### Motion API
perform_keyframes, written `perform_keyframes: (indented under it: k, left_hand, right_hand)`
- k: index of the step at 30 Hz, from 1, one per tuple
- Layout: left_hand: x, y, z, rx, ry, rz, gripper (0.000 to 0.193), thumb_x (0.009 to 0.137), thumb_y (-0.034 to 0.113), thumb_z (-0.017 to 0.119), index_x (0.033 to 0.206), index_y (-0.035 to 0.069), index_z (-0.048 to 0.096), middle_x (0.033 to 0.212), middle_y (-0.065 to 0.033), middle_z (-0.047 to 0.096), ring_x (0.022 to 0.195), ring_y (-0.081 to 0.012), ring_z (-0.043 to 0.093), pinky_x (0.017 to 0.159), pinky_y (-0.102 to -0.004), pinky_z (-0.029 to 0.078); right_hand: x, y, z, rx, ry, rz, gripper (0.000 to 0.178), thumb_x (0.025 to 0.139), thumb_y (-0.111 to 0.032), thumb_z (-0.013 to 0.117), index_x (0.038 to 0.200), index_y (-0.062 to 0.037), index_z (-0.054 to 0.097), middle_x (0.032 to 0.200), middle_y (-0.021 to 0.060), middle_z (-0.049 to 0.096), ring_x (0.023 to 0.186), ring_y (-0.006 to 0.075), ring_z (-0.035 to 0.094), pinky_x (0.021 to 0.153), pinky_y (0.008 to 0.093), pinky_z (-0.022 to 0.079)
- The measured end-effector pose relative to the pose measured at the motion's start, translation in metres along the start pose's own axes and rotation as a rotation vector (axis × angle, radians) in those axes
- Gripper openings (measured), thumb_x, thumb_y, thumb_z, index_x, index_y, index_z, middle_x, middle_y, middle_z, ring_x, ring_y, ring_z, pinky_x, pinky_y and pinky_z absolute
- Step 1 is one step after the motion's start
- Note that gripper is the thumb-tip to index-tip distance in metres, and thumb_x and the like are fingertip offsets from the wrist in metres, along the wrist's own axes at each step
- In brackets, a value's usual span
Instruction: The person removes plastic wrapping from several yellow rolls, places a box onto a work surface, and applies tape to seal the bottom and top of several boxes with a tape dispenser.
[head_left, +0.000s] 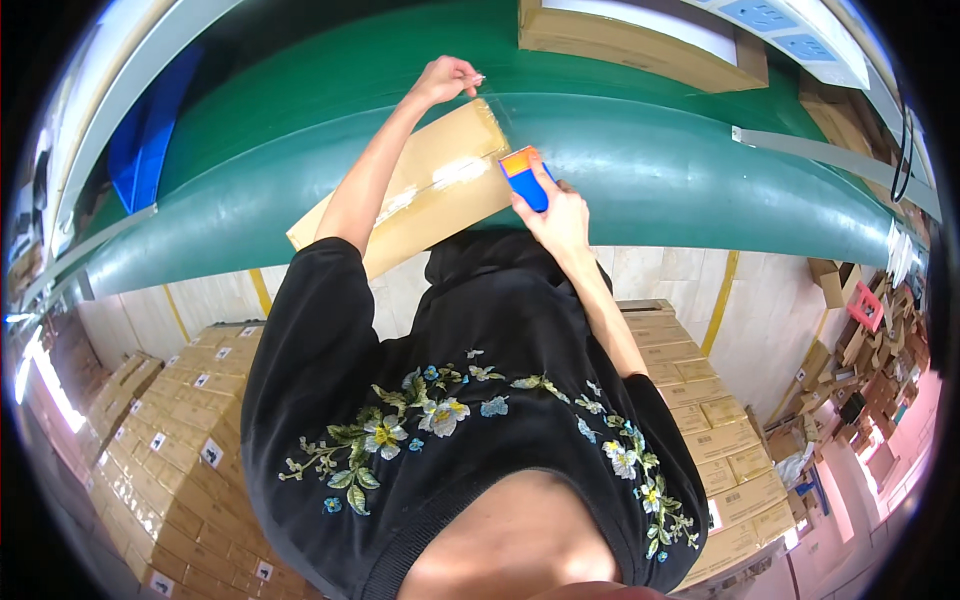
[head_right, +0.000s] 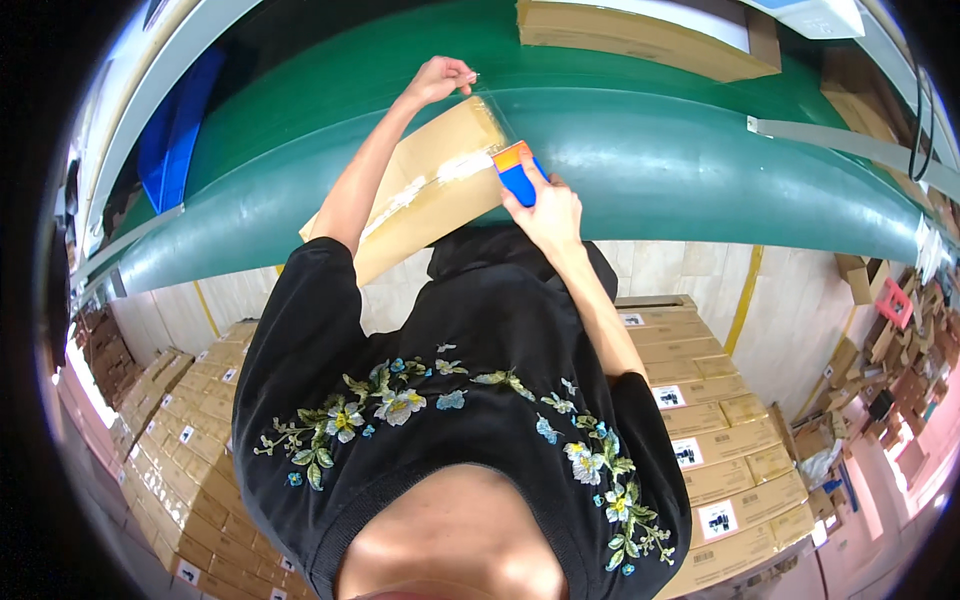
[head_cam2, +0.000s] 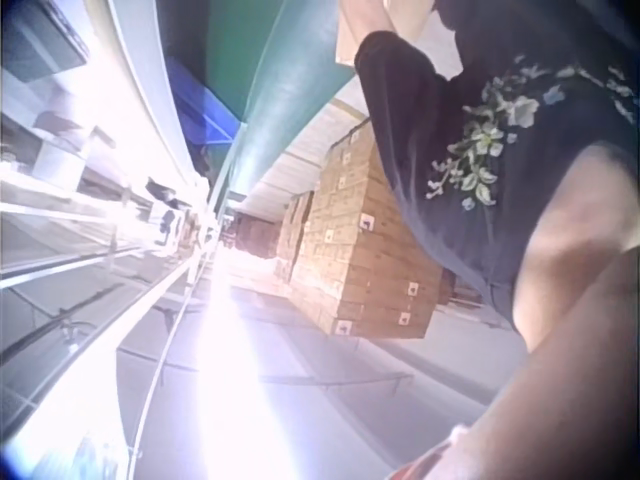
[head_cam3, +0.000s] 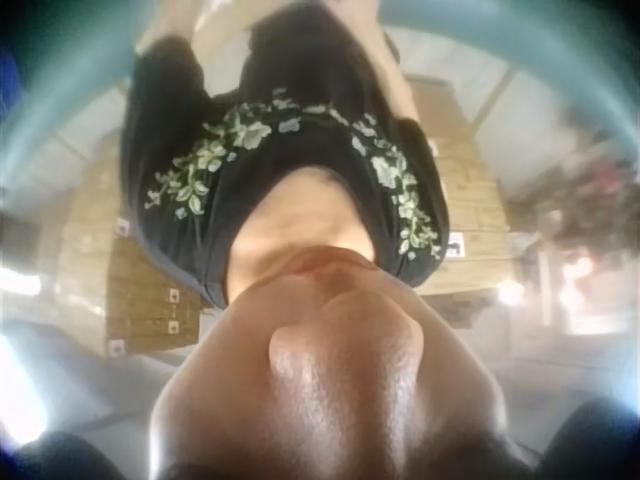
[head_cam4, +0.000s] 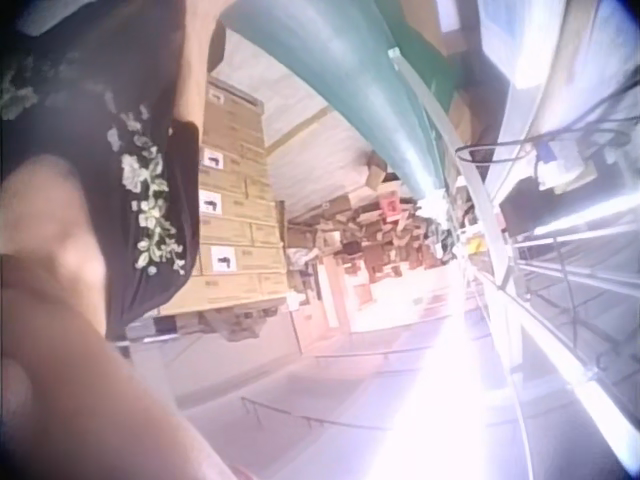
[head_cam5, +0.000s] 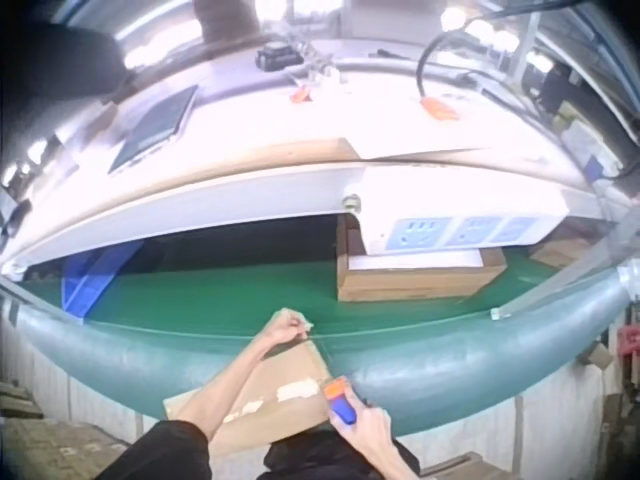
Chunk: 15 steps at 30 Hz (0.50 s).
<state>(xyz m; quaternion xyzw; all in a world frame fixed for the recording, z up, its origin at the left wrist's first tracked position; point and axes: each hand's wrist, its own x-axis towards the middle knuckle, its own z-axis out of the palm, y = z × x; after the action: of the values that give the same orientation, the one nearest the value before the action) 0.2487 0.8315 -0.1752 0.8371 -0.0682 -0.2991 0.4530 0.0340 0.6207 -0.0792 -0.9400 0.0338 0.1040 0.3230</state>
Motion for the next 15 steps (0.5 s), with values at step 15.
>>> perform_keyframes:
  k: [15]
  left_hand:
    - [-0.043, 0.032, 0.040, 0.338, 0.059, -0.211, 0.051, 0.090, 0.052, 0.039, 0.125, 0.017, 0.052, 0.119, -0.0151, 0.057, 0.115, -0.0344, 0.049, 0.097, -0.0445, 0.038]
  right_hand:
    - [0.007, 0.010, 0.010, 0.012, 0.034, 0.015, 0.065, 0.070, -0.039, 0.068, 0.130, -0.0226, 0.048, 0.072, 0.0198, 0.058, 0.063, 0.0373, 0.062, 0.061, 0.0439, 0.051]
